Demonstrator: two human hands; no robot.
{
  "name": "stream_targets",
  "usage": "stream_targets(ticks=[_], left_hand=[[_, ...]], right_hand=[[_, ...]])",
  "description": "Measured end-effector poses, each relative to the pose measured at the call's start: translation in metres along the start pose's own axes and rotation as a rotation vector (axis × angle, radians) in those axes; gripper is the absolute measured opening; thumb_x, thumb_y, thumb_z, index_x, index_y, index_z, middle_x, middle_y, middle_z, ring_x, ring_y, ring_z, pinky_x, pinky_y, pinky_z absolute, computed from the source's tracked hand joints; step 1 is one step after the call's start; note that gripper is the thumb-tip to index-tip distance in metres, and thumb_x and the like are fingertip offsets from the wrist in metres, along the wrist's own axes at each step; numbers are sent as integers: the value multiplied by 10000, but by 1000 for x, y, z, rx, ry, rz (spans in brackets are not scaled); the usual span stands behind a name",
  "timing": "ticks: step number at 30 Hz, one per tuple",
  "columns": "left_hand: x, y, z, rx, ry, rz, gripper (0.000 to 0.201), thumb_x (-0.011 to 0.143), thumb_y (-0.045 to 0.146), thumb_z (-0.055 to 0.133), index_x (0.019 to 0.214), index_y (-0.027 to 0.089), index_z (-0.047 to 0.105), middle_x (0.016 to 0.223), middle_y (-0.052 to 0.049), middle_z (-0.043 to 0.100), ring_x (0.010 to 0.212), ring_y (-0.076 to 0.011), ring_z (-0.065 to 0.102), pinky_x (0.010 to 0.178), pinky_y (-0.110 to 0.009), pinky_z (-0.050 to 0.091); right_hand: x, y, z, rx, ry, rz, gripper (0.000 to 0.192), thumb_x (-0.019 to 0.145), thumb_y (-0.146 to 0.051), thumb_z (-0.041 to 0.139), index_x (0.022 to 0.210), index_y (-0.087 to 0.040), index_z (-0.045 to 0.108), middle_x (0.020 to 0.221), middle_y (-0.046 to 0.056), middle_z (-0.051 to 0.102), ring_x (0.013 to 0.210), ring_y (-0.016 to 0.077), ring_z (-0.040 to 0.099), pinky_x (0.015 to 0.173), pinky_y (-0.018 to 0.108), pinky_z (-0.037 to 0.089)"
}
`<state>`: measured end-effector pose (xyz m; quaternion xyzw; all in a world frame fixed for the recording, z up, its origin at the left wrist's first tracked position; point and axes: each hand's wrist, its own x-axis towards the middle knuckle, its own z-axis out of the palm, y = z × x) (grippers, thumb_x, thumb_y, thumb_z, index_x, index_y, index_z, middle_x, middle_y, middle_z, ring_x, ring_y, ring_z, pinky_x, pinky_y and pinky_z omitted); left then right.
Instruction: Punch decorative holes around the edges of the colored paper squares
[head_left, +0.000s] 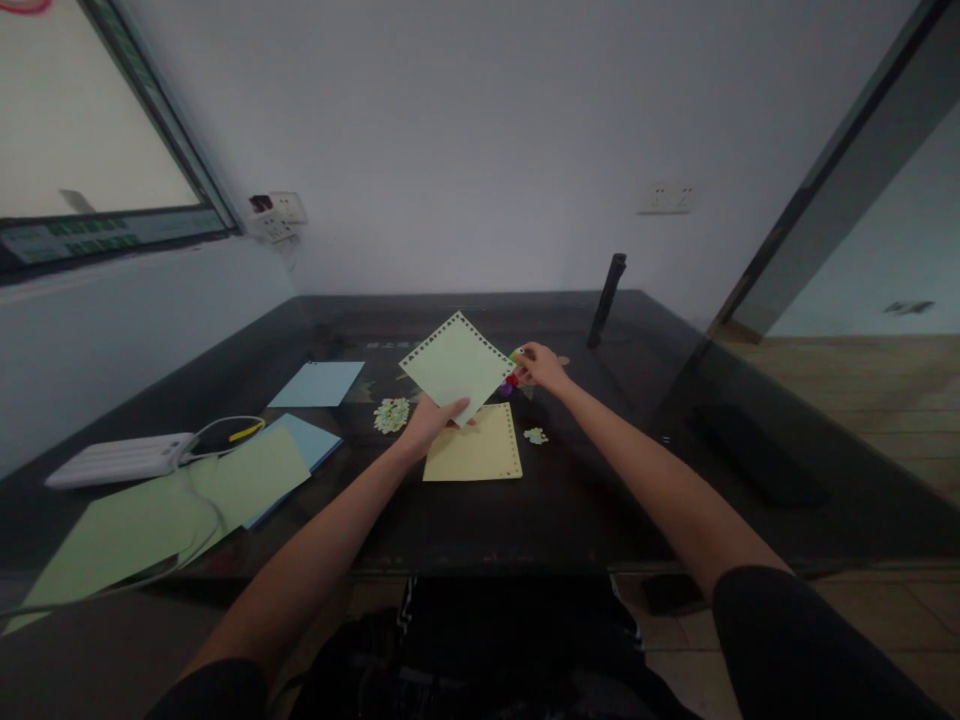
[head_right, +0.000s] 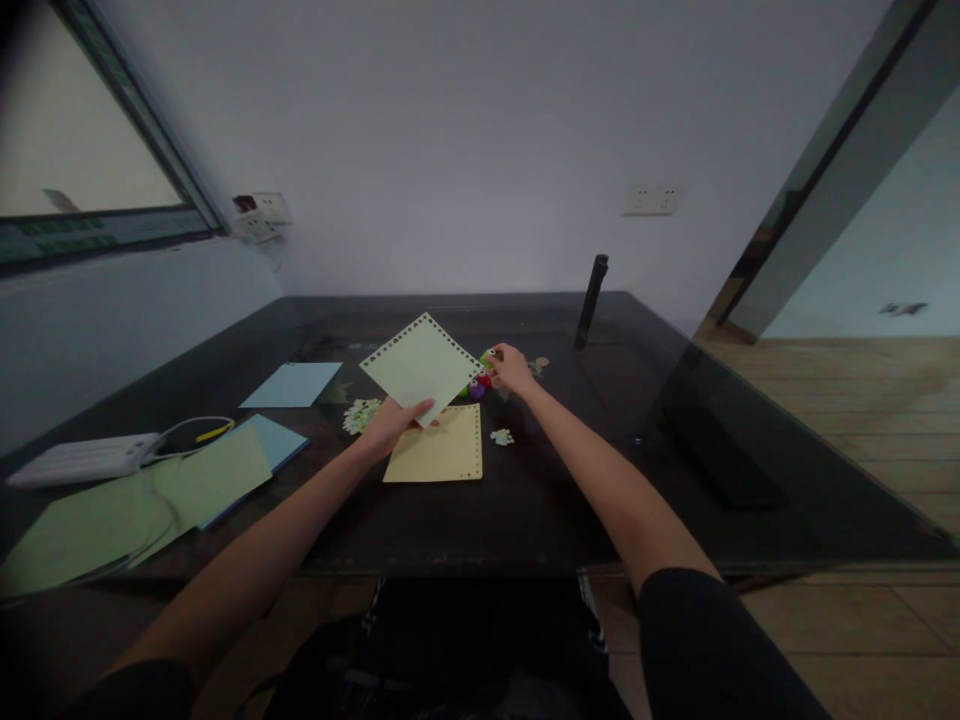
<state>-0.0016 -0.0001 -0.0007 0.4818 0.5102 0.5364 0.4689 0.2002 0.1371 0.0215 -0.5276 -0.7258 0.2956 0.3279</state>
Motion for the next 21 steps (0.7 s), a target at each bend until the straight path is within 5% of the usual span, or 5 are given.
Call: stream_targets(ticks=[4,9,21], left_hand=[[-3,6,16,-61,-63,-17,401,701,318,693,1038,123,595,983,-139,690,587,-148,640,498,-232,453],[-14,21,44,-31,-130,13,432,707,341,688,1076,141,588,957,-117,697,562,-143,634,482,-229,445],[-33,1,50,247,4,174,263,750,351,638,871,118,646,579,-44,666,496,-163,583,476,-248,459]], right_hand=[[-56,13,-25,564,-174,59,299,805,-229,626,1084,-127,583,903,98,685,638,126,636,614,248,536],[-116,12,-38,940,-248,157,372,706,-185,723,1059,-178,606,990,70,669,722,135,666,773,293,561],[-141,10,-22,1103,-140,175,328,719,-274,722,1003,-207,571,934,44,693,791,174,688,864,370,532]])
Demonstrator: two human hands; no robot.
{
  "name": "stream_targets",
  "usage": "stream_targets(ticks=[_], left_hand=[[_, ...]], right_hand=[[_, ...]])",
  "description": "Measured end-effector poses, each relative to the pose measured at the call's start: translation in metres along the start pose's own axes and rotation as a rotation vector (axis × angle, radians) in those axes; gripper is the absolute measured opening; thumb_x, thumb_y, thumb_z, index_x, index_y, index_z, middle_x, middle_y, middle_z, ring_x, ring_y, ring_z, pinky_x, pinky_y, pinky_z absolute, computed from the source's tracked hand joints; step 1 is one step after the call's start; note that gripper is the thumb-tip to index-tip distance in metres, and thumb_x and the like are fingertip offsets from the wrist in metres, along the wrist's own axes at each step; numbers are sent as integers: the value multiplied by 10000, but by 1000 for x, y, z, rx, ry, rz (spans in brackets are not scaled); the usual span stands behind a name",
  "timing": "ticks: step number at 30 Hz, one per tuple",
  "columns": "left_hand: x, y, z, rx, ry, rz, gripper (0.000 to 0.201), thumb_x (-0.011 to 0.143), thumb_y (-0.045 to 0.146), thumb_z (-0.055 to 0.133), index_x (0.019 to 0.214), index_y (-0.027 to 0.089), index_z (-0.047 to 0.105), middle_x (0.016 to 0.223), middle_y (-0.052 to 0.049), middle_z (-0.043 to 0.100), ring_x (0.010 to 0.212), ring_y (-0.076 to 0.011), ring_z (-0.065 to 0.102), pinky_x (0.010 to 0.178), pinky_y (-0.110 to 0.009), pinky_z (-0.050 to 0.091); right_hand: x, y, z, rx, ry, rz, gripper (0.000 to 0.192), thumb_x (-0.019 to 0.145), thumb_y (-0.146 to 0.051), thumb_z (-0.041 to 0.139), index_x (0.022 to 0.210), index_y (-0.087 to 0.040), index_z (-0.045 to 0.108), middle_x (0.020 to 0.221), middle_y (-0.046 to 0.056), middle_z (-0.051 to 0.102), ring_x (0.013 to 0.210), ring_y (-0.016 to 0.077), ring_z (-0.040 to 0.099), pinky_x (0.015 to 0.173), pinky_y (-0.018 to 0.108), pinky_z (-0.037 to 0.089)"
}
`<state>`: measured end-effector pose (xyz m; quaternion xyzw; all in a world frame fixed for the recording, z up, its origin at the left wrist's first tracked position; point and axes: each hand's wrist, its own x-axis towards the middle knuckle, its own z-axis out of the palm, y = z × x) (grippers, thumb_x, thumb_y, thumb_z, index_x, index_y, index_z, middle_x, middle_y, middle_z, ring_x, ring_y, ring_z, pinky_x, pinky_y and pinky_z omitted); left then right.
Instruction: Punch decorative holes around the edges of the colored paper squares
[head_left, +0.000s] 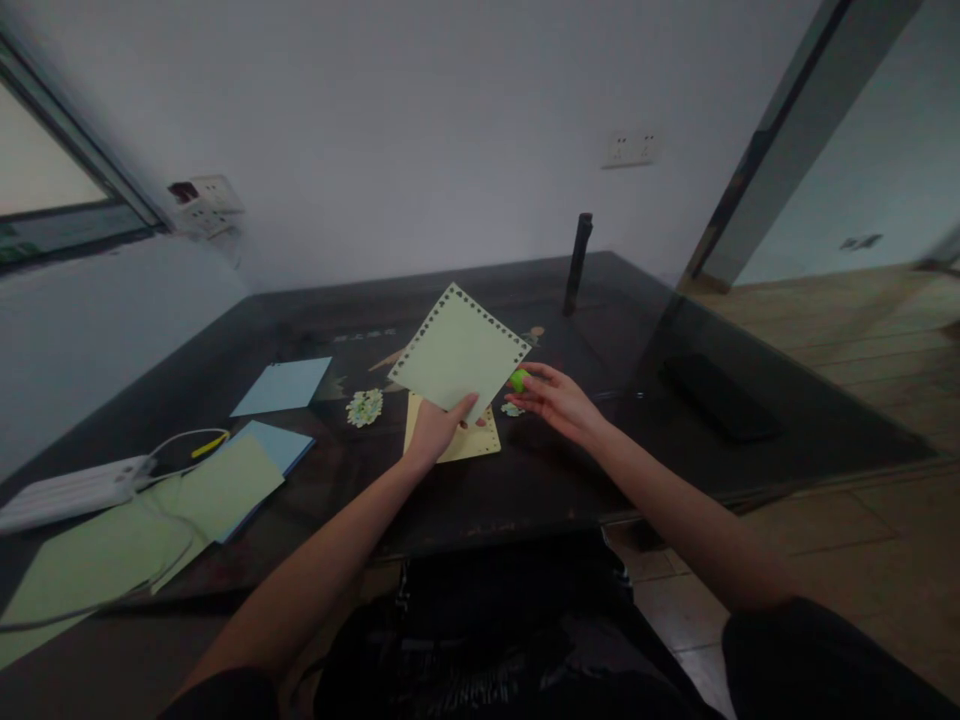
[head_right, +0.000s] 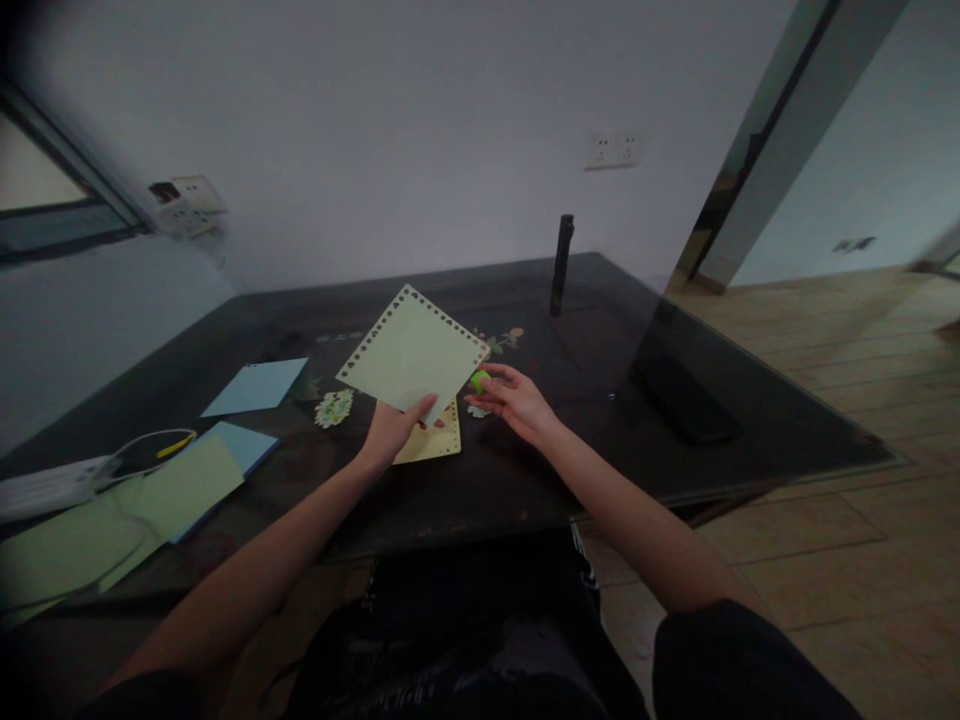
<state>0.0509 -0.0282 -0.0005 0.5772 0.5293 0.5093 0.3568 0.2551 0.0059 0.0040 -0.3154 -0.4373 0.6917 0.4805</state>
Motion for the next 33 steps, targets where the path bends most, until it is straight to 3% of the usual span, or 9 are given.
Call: stream_targets(ticks=[6,14,19,23,28,33], left_hand=[[-3,9,0,73,83,21,241,726,343,652,816,120,646,676,-59,691,544,-163,586,519,-251,470],[-4,5,3,148,96,62,259,720,347,654,842,118,642,770,-66,707,589,-158,613,555,-248,494],[-3,2,2,140,83,47,288,740,369,637,865,109,644,778,-80,712,565,-154,611,507,-238,483],[-3,2,1,158,109,81,266,728,354,650,849,117,652,821,-84,713,632,-163,635,580,-253,506],[-6,8,2,187,59,61,223,741,342,631,791,125,643,673,-41,692,492,-137,578,528,-252,492],[-8,10,4,209,0,64,222,750,344,626,769,124,649,639,-58,687,565,-176,617,598,-285,512]], right_hand=[[-4,0,2,-5,11,-11,276,723,-302,713,945,-174,613,964,79,695,848,188,685,878,355,518],[-7,0,5,60,27,-69,331,620,-326,795,873,-196,626,867,29,710,772,185,693,816,331,545],[-8,0,6,87,-2,-69,314,623,-308,795,876,-196,646,876,29,712,779,184,694,810,322,543],[-8,0,5,94,3,-65,316,627,-301,794,882,-199,637,880,31,712,774,180,693,813,335,540],[-6,2,4,108,30,-53,351,589,-296,814,858,-201,610,821,11,703,744,179,693,751,317,551],[-6,3,5,107,70,-65,351,568,-273,819,819,-204,582,796,-4,676,699,157,673,658,290,544]])
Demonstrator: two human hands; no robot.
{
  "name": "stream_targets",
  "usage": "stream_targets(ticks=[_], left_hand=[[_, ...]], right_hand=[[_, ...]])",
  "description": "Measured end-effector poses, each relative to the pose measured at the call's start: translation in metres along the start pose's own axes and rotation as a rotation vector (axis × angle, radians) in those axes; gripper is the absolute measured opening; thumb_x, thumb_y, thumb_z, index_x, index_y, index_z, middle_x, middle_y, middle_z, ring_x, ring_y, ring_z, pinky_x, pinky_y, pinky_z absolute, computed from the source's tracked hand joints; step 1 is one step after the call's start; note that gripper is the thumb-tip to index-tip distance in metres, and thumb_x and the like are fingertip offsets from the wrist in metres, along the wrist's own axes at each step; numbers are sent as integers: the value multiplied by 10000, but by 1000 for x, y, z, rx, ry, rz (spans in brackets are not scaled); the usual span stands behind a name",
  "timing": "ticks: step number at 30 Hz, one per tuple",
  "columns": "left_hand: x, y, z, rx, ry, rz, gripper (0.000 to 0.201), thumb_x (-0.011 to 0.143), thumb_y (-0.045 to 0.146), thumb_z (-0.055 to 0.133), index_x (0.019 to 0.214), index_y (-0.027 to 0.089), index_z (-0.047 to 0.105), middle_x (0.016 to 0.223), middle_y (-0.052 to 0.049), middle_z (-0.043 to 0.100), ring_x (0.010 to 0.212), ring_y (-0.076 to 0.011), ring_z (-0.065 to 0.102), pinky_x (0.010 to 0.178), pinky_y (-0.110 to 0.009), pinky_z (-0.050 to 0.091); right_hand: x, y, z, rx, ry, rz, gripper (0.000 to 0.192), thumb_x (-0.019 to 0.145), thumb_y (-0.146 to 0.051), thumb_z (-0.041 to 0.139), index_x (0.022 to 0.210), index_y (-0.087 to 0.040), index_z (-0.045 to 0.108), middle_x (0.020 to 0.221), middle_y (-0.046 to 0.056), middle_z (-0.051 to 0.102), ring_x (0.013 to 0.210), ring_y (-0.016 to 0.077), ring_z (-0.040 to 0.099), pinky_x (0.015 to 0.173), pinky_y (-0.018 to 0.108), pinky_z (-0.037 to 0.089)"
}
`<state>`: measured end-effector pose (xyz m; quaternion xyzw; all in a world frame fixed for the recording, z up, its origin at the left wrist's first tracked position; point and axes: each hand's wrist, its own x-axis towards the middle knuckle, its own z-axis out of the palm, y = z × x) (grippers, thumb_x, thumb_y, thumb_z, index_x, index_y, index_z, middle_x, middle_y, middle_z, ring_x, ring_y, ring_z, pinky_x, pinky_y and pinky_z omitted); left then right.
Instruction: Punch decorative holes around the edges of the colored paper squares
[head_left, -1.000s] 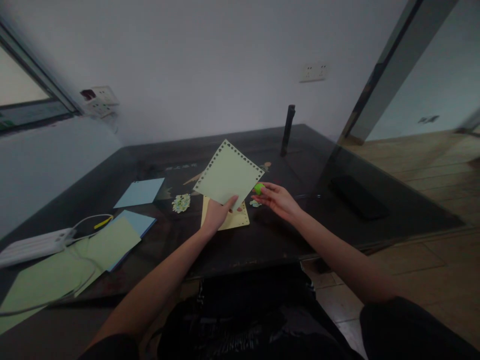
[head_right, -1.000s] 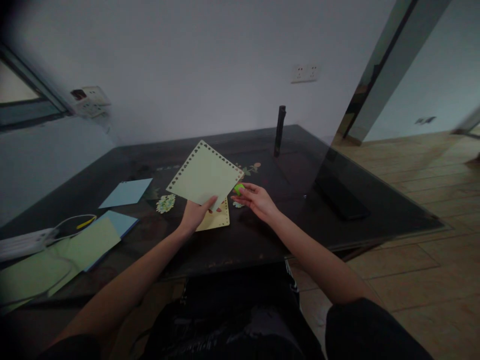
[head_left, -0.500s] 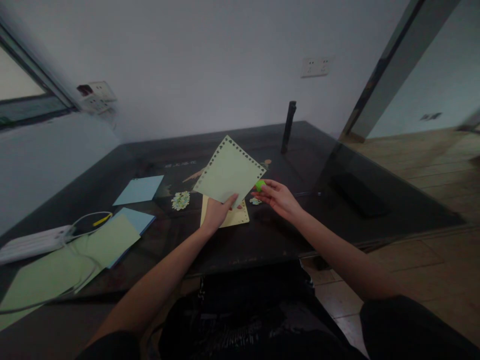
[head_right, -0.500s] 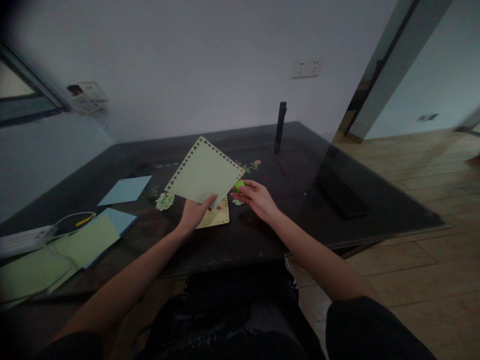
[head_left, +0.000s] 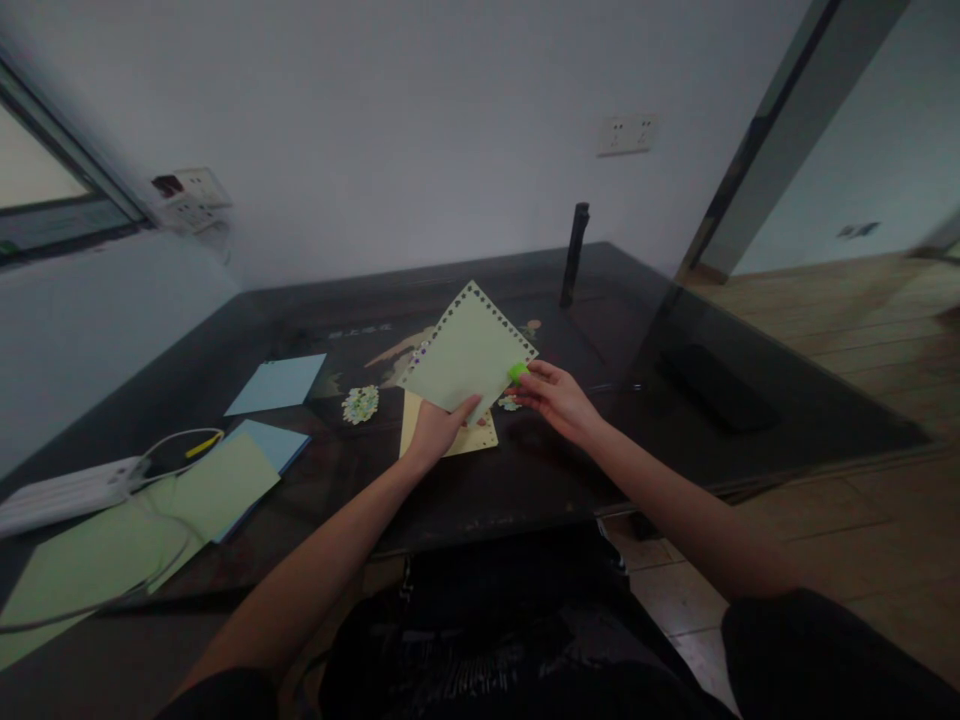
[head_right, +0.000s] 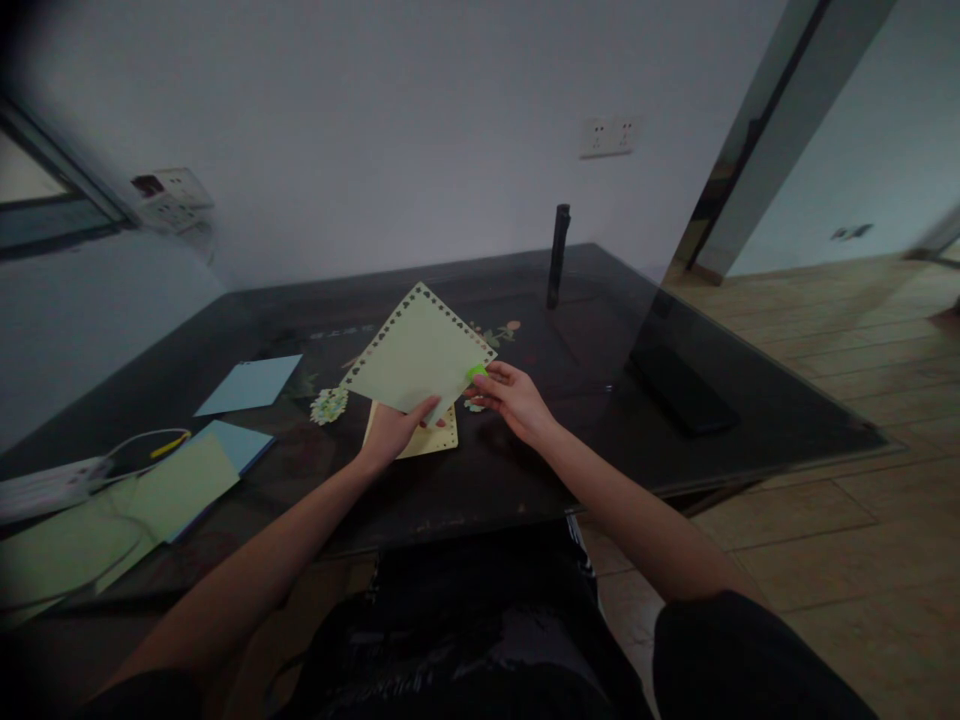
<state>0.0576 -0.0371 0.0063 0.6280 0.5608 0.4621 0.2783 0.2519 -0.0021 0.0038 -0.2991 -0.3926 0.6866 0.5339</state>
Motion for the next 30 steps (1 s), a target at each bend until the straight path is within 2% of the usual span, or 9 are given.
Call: stream_targets(ticks=[5,10,13,19,24,30], left_hand=[[1,-5,2,-22,-11,16,224,756,333,624,821,119,647,725,-78,710,651,-198,650,665,-313,529],[3,-7,2,26,36,66,229,742,294,641,902,131,653,921,-97,717,938,-229,647,907,-358,474],[3,-6,2,62,60,75,291,735,296,648,981,140,648,956,-91,713,1035,-235,614,984,-374,419],[1,-6,2,95,65,51,313,746,298,645,1023,153,649,1004,-96,703,1111,-242,575,1054,-399,339],[0,-5,2,105,72,34,335,743,283,652,1052,155,642,1031,-97,695,1127,-248,563,1060,-406,327],[1,-6,1,68,42,27,309,745,307,648,1011,152,651,976,-100,704,1044,-248,603,1033,-421,355]], right_hand=[[-1,0,2,-30,8,-9,300,581,-257,807,787,-190,600,800,-2,654,650,115,634,606,249,513],[-2,-1,4,-54,20,-22,275,589,-251,800,781,-186,614,797,-4,637,634,93,596,586,233,486],[-3,-1,5,-66,29,-20,284,576,-253,805,773,-183,613,778,-6,626,636,95,590,573,229,477],[-6,-1,7,-66,36,-36,306,559,-265,816,762,-185,602,739,-15,611,621,92,574,558,223,476],[-6,0,5,-93,30,-55,315,557,-291,819,770,-183,613,743,-6,620,611,94,571,504,206,455],[-6,-1,5,-127,13,-39,280,580,-309,806,770,-188,641,766,7,630,625,101,579,504,212,462]])
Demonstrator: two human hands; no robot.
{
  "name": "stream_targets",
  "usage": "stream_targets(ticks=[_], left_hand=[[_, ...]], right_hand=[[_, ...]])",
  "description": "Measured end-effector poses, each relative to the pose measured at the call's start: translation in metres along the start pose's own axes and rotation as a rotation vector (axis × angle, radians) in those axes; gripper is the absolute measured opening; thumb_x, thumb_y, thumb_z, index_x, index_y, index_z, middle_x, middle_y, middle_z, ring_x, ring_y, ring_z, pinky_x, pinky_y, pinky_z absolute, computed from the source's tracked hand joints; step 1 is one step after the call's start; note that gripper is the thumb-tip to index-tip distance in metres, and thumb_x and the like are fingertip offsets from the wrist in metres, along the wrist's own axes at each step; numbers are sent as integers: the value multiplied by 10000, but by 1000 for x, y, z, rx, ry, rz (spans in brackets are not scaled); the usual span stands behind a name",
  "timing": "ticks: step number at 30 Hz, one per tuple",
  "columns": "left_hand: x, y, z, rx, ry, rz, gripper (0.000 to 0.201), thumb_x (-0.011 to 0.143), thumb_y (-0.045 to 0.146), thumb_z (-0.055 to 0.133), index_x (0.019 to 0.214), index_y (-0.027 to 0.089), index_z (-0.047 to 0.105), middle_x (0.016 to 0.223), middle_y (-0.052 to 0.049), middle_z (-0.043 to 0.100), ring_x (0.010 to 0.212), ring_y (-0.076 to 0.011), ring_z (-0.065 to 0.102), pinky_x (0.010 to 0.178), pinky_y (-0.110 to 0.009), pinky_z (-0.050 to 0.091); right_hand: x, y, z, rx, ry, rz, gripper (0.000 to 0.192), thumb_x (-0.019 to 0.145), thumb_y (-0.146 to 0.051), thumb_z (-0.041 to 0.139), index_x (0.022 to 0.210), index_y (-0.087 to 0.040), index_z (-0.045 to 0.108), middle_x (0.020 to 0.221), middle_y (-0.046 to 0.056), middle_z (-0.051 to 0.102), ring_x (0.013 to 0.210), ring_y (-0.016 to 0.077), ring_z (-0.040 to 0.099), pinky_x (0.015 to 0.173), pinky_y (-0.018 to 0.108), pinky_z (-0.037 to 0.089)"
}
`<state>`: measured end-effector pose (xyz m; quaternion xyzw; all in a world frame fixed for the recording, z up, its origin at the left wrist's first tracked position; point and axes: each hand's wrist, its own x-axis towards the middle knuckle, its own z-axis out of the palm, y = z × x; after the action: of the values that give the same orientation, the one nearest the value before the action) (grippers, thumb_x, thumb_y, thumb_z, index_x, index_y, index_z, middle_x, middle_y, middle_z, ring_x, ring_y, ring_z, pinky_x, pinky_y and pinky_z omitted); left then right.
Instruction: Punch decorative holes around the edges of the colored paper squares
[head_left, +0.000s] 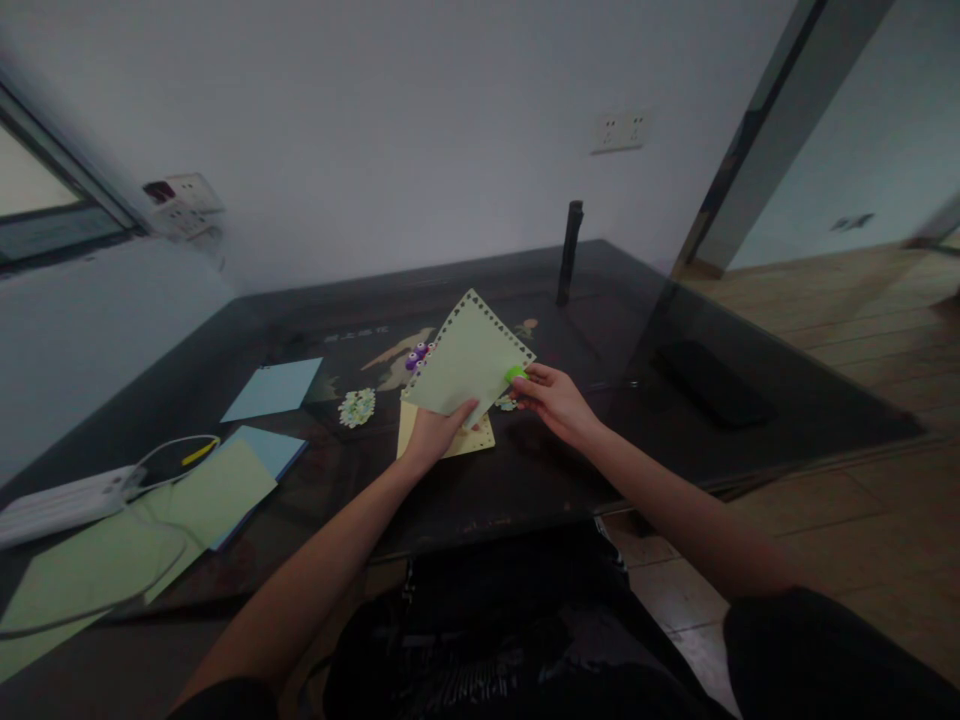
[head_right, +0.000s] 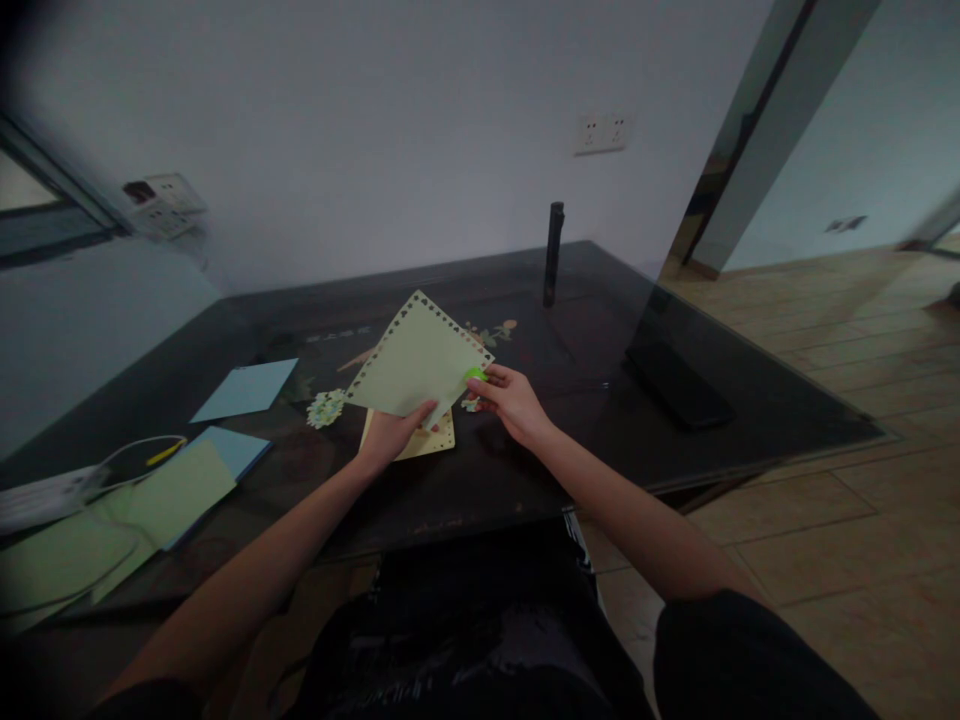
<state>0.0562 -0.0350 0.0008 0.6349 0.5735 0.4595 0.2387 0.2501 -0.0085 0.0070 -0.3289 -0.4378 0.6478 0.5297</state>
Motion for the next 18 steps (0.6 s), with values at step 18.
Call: stream_targets(ticks=[18], left_hand=[[1,-4,1,-6,-21,16,345,755,298,643,1068,155,623,1001,-103,697,1091,-247,583,1043,-425,339]], right_hand=[[-1,-2,1,-72,30,-11,249,591,-313,791,755,-187,652,787,27,657,704,137,601,520,227,431]])
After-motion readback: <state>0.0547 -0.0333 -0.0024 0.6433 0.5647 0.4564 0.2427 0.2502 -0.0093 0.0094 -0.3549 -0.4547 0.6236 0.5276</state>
